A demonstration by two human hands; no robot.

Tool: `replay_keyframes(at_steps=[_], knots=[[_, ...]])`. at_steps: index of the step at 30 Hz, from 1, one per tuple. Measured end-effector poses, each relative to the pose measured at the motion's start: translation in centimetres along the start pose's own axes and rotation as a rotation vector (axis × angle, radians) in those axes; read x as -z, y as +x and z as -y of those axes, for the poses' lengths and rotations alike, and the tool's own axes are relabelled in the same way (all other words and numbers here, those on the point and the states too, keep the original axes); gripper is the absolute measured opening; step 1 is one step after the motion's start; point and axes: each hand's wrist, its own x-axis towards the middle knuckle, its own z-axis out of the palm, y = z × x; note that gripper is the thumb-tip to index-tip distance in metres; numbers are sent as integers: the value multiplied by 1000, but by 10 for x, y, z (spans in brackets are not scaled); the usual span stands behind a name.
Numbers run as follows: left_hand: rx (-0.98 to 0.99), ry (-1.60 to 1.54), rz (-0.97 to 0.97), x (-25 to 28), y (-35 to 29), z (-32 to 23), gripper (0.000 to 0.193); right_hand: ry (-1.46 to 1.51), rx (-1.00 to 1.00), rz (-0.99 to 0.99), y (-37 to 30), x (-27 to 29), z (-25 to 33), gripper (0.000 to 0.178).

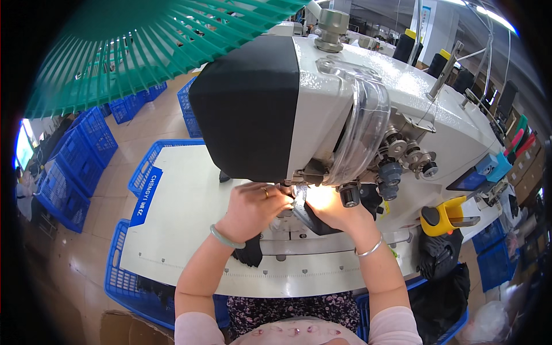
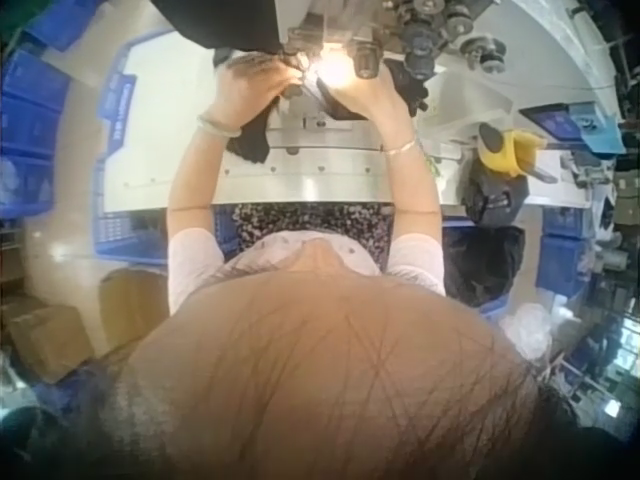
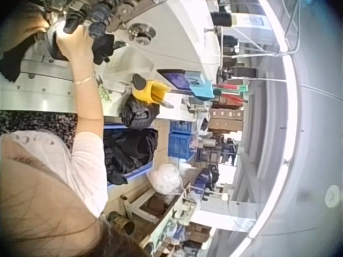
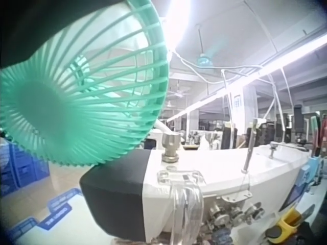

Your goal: Sewing and sorting shoe components using an industrial sewing machine.

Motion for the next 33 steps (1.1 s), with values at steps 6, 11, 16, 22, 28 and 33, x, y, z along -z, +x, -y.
replay_keyframes(at_steps=[6,11,16,22,28,33], knots=[[308,-420,159,0,-9,15,26,110,-305,429,9,22,27,35],[138,-247,111,6,-16,7,27,-39,81,-192,-37,18,50,44],[142,-201,151,3,-18,-1,35,-154,125,-321,-39,-5,46,55],[59,-62,69,-2,-22,-4,37,-13,124,-346,-31,-5,43,51],[-23,21,19,-5,-19,-4,35,88,112,-389,-23,-12,31,50],[14,-40,-9,-5,-18,-1,31,52,141,-351,-19,-11,19,50]])
